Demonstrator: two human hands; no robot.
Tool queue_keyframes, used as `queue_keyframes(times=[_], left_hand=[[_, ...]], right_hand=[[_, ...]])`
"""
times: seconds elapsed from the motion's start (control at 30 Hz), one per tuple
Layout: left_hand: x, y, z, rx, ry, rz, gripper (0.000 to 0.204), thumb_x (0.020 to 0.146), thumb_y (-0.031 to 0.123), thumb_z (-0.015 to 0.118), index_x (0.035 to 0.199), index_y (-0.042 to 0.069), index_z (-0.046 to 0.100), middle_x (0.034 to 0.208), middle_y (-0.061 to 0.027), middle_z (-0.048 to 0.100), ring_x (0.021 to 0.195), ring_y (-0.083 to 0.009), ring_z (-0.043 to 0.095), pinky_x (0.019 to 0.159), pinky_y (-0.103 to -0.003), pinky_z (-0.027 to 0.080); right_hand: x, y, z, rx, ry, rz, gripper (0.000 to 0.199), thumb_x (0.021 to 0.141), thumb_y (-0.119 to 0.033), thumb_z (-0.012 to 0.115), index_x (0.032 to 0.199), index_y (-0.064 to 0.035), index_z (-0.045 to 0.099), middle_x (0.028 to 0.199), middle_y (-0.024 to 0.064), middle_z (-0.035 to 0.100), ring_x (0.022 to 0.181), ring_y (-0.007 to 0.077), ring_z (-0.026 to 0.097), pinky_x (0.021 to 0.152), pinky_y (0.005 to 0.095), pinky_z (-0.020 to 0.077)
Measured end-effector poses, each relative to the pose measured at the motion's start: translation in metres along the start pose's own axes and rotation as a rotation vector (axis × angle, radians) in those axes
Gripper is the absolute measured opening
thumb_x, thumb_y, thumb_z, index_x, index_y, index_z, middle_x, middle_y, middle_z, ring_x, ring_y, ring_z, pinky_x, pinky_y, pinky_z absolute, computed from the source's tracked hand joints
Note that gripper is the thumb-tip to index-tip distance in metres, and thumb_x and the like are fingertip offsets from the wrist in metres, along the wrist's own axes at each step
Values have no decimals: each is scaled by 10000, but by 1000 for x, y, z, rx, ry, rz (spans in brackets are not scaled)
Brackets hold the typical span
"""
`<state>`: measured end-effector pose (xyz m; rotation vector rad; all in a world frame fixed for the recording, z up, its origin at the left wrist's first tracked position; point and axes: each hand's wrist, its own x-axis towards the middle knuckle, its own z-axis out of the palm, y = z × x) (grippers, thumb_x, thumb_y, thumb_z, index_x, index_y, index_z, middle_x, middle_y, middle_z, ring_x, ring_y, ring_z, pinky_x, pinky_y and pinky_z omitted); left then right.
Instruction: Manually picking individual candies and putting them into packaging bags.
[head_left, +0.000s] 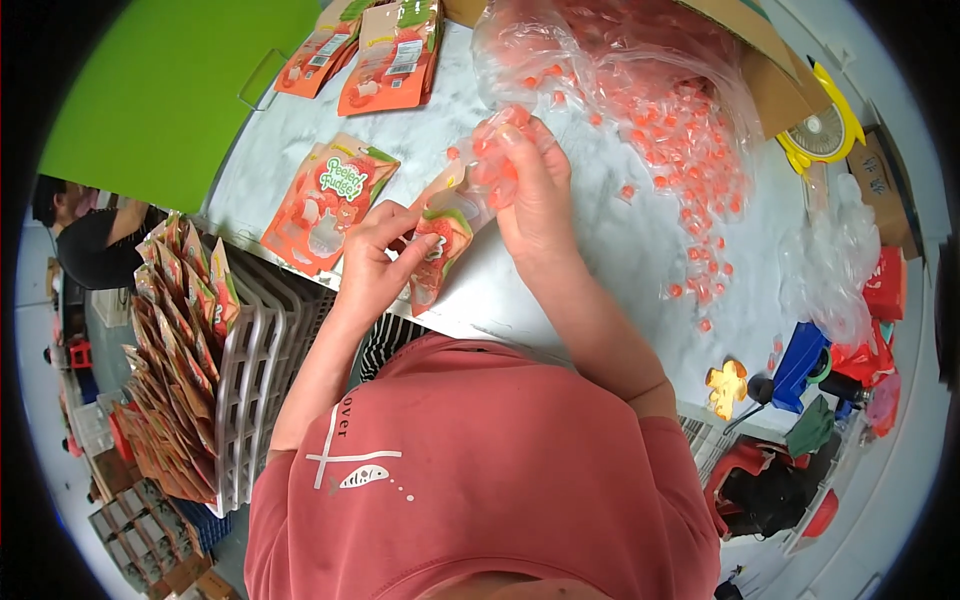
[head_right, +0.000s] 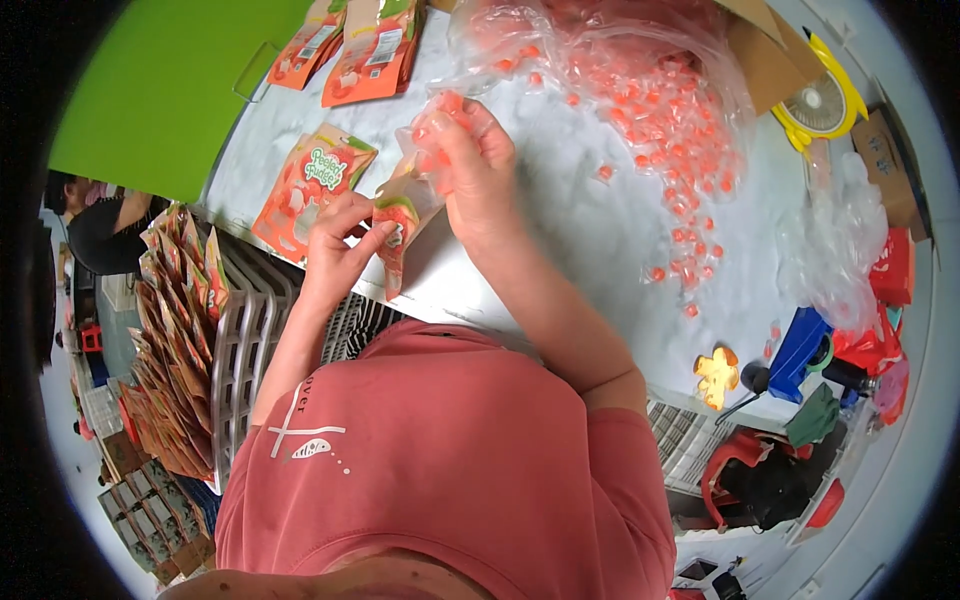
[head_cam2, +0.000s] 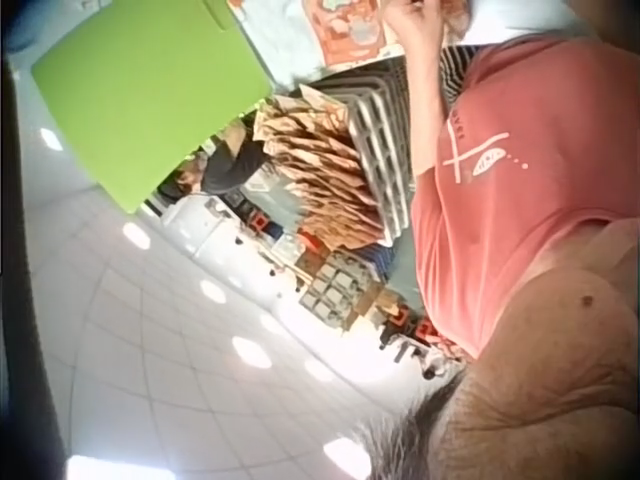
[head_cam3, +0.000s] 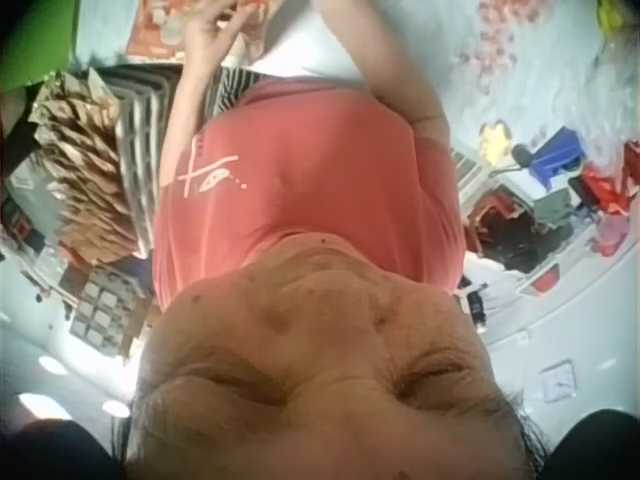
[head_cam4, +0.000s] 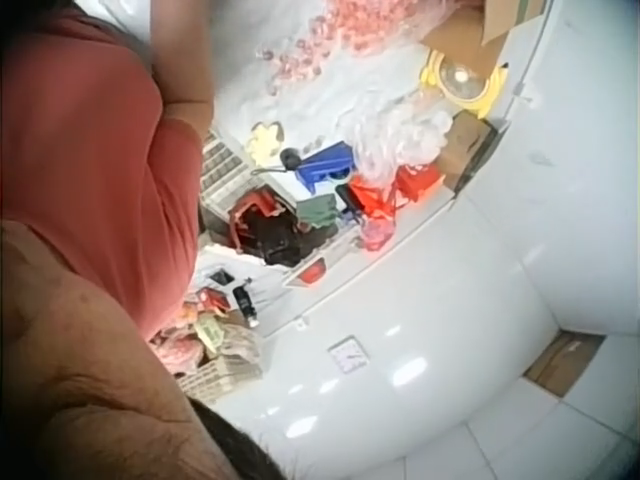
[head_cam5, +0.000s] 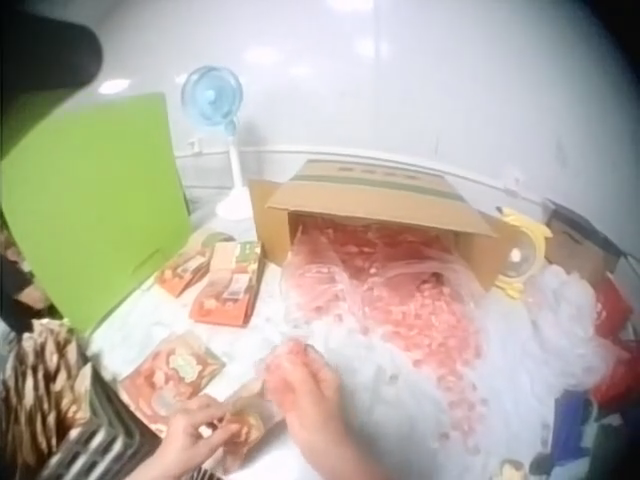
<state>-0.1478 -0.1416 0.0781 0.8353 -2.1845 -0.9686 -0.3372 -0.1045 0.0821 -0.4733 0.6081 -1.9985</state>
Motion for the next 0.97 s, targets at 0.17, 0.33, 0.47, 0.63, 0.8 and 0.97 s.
queue_keyframes(times=[0.17, 0.33, 0.47, 0.63, 0.8, 0.97], left_hand=[[3, 0, 1, -20, 1, -50, 211, 830, 26, 761, 1035, -14, 730, 810, -65, 611, 663, -125, 586, 594, -261, 484], [3, -6, 1, -47, 21, -48, 205, 831, 31, 765, 1028, -13, 730, 813, -64, 609, 670, -128, 591, 596, -261, 488], [3, -10, 1, -53, -12, -107, 163, 848, 50, 769, 971, -26, 694, 910, -55, 597, 774, -110, 602, 644, -244, 517], [5, -11, 0, -47, -2, -79, 148, 854, 37, 760, 977, -19, 699, 921, -55, 600, 762, -106, 608, 639, -237, 516], [5, -12, -1, -171, -20, -142, 132, 857, 16, 746, 976, -13, 699, 934, -50, 605, 811, -111, 611, 641, -234, 519], [2, -11, 0, -157, 32, -49, 205, 835, 21, 764, 1036, -8, 732, 851, -56, 614, 747, -123, 599, 639, -249, 503]], right_hand=[[-3, 8, -10, -220, -45, -73, 194, 965, -102, 612, 1146, -41, 575, 1039, 57, 641, 934, 120, 633, 729, 276, 534], [-7, 3, -5, -407, -50, -124, 333, 949, -33, 596, 1271, -11, 513, 1060, 55, 633, 942, 127, 639, 837, 283, 538], [-10, 3, -3, -459, -50, -131, 380, 937, -12, 597, 1303, -3, 494, 1076, 63, 624, 930, 123, 634, 857, 278, 525], [-11, 10, -10, -636, -157, -319, 348, 949, -40, 606, 1281, -1, 512, 1088, 88, 615, 1013, 128, 595, 917, 294, 495], [-6, 17, -19, -843, -202, -435, 253, 983, -133, 575, 1202, -5, 582, 1119, 114, 618, 1004, 192, 608, 909, 332, 493], [-8, 13, -5, -1212, -440, -738, 314, 1045, -215, 451, 1208, 10, 596, 1210, 136, 600, 1118, 257, 571, 1040, 405, 411]])
